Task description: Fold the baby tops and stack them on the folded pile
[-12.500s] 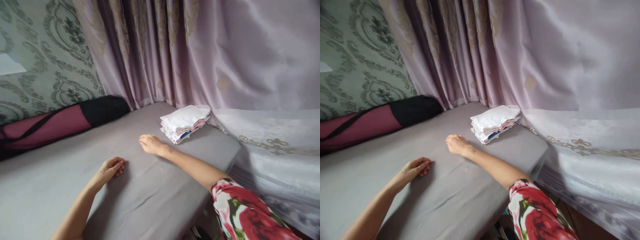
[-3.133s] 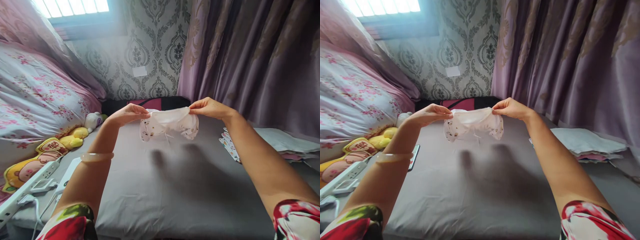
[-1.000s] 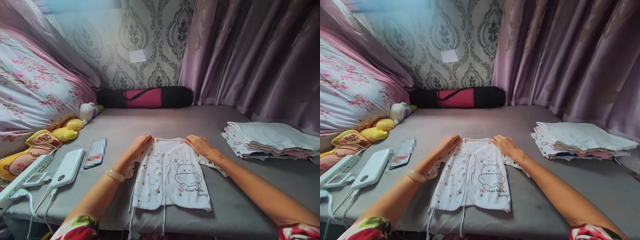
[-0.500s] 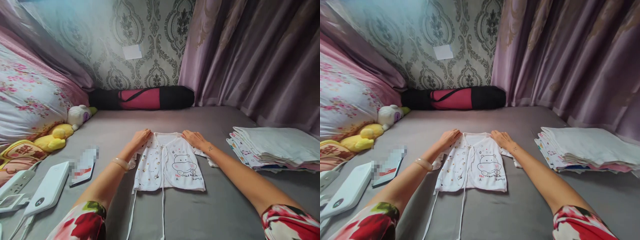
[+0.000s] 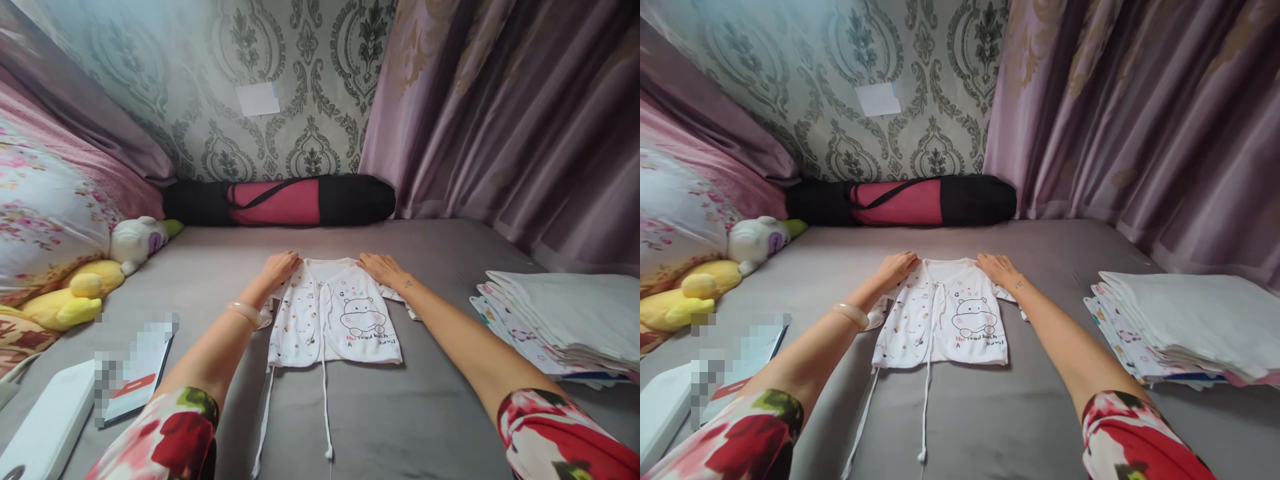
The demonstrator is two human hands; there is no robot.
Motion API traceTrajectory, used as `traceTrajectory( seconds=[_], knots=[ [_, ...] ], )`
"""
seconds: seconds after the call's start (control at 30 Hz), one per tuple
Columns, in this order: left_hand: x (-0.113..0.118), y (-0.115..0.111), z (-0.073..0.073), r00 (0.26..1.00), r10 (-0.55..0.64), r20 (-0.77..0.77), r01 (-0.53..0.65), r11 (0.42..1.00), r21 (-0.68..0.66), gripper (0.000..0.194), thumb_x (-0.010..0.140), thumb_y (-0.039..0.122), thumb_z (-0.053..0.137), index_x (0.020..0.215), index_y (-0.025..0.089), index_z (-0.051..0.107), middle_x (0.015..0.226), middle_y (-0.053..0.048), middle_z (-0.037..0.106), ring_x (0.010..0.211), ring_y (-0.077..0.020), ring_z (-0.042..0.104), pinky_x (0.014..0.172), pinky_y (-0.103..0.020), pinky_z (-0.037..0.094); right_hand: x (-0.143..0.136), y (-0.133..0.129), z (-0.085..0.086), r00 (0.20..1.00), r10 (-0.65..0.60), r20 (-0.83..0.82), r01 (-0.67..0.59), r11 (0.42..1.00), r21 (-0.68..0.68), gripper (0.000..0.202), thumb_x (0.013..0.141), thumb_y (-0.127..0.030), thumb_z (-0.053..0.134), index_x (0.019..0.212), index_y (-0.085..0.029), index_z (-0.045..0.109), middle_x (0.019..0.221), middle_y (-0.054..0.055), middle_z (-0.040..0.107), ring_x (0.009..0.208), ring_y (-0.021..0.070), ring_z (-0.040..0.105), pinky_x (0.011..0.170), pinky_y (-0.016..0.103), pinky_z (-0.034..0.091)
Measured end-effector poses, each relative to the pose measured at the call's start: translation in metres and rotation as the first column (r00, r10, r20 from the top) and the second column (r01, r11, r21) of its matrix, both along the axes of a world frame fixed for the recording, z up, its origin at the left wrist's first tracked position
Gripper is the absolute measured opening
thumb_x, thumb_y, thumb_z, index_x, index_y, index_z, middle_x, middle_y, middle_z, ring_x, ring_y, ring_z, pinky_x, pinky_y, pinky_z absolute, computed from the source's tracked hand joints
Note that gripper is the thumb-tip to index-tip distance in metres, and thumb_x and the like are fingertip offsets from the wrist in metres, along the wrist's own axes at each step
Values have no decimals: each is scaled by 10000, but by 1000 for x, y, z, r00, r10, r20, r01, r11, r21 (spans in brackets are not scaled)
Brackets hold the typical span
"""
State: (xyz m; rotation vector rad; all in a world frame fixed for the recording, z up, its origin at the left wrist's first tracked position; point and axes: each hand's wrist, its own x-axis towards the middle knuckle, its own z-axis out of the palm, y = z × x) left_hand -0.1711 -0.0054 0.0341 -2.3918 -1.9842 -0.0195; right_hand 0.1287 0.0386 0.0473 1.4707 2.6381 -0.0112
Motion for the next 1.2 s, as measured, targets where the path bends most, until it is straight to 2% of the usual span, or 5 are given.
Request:
traceTrajectory(
  seconds=[0.27,0.47,0.73,0.93,1.2],
  knots=[
    [-4,29,-6,997,73,1,-73,997,29,389,1008,391,288,1033,175,610,1075,-121,653,951,-222,643,758,-283,438,-12,34,-8,999,-30,-17,30,999,24,388,1033,-404,262,1143,-181,560,1196,160,654,1018,262,651,825,351,414],
    [10,24,3,983,184,-14,-184,983,17,265,970,286,392,1137,171,563,1194,-148,600,1132,-275,571,903,-383,429,5,46,-11,902,-267,-339,212,959,-190,604,943,-677,285,939,-199,654,986,132,712,961,291,651,791,337,427],
    [85,14,2,930,-180,322,174,984,48,304,937,186,413,1209,143,542,1233,-143,614,1146,-247,574,984,-375,439,72,42,-4,607,-679,-413,181,624,-760,637,865,-733,406,665,-166,615,566,29,567,441,95,429,439,235,295],
    [147,21,-25,865,-263,427,254,964,80,308,937,190,392,1197,132,546,1266,-159,594,1196,-224,552,1044,-377,426,75,23,0,644,-588,-488,172,734,-657,283,689,-368,738,586,-181,553,462,-79,412,451,65,337,424,205,208],
    [160,14,-39,930,-143,337,147,989,16,481,992,372,290,1390,133,413,1539,-159,365,1457,-267,265,1184,-459,217,72,26,-11,454,-642,-619,159,741,-652,195,684,-291,645,653,-213,469,515,-82,476,494,89,457,462,200,335]
  ],
)
